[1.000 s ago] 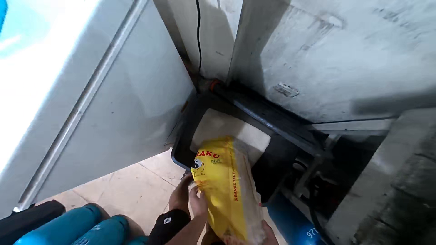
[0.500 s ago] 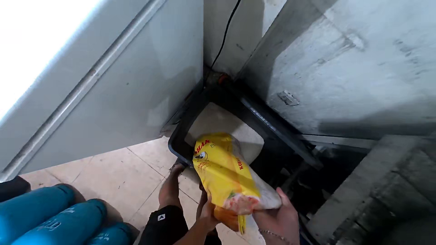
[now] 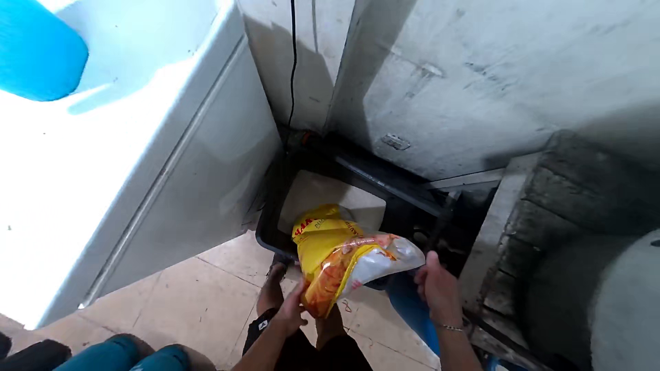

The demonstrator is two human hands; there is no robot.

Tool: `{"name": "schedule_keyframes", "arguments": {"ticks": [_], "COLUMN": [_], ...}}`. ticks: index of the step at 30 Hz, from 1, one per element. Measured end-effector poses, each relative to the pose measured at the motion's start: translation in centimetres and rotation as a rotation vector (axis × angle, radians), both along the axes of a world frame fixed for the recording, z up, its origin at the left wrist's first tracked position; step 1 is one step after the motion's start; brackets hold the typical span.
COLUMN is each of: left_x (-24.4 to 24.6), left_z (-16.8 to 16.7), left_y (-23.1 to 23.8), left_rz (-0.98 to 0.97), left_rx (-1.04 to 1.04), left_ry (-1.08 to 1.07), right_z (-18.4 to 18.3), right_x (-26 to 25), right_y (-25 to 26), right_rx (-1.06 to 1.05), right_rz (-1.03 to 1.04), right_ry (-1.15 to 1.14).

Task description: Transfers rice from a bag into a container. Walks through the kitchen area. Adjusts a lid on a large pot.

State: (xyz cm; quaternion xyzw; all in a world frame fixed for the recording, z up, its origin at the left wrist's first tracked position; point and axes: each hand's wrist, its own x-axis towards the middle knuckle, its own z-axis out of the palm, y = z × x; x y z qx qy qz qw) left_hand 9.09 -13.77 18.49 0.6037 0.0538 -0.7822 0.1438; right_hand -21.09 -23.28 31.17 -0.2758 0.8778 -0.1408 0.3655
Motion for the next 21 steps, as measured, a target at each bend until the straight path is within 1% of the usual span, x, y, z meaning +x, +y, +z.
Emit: {"name": "schedule_keyframes", "arguments": {"ticks": [1, 2, 3, 4, 5, 6, 7, 8, 9, 11, 12, 13, 15, 17, 19, 20, 21], "left_x": [-0.2, -0.6, -1.0, -1.4, -2.0, -2.6, -3.3, -4.1, -5.0, -6.6, -7.4, -7.9, -7.4, -6.0, -5.7, -6.0, -6.8], "left_z": [-0.2, -0.1, 0.2, 0.4, 0.4, 0.3, 0.2, 0.3, 0.4, 0.1, 0.0, 0.2, 1.3, 1.8, 1.5, 1.2, 0.9], "left_y": [1.2, 2.0, 2.4, 2.6, 2.7, 2.8, 2.8, 2.7, 2.7, 3.4, 3.5, 3.3, 2.4, 2.9, 4.6, 4.7, 4.6], "left_rz": [-0.035, -0.031, 0.014, 0.077, 0.128, 0.153, 0.136, 0.079, -0.012, -0.219, -0.263, -0.242, -0.183, -0.205, -0.284, -0.316, -0.298], "left_rx": [0.021, 0.009, -0.025, -0.067, -0.099, -0.109, -0.094, -0.063, -0.027, -0.011, -0.023, -0.037, -0.032, 0.042, 0.174, 0.215, 0.223], "left_ry": [0.042, 0.076, 0.09, 0.065, 0.014, -0.038, -0.07, -0.075, -0.054, 0.005, -0.017, -0.06, -0.088, -0.091, -0.082, -0.062, -0.06], "right_z": [0.6, 0.5, -0.1, -1.3, -2.7, -3.8, -4.5, -4.9, -5.2, -5.5, -5.3, -4.9, -3.8, -2.5, -1.5, -0.9, -0.4], "right_x": [-0.1, -0.3, -0.2, 0.0, 0.3, 0.5, 0.8, 1.2, 1.5, 2.1, 2.2, 2.1, 1.6, 2.1, 4.6, 6.4, 8.1], "right_y": [0.0, -0.3, -0.8, -1.3, -1.7, -2.2, -3.1, -4.1, -5.1, -6.4, -6.6, -6.5, -5.3, -3.6, -2.6, -2.7, -3.1], "right_rx": [-0.12, -0.213, -0.251, -0.232, -0.177, -0.089, -0.017, 0.008, 0.004, 0.073, 0.127, 0.175, 0.214, 0.255, 0.278, 0.264, 0.246], "right_rz": [0.134, 0.294, 0.444, 0.579, 0.703, 0.782, 0.801, 0.779, 0.747, 0.732, 0.748, 0.766, 0.745, 0.608, 0.481, 0.437, 0.406], "right_ry": [0.099, 0.146, 0.182, 0.208, 0.238, 0.256, 0.269, 0.298, 0.33, 0.36, 0.334, 0.274, 0.063, -0.183, -0.33, -0.363, -0.38]}}
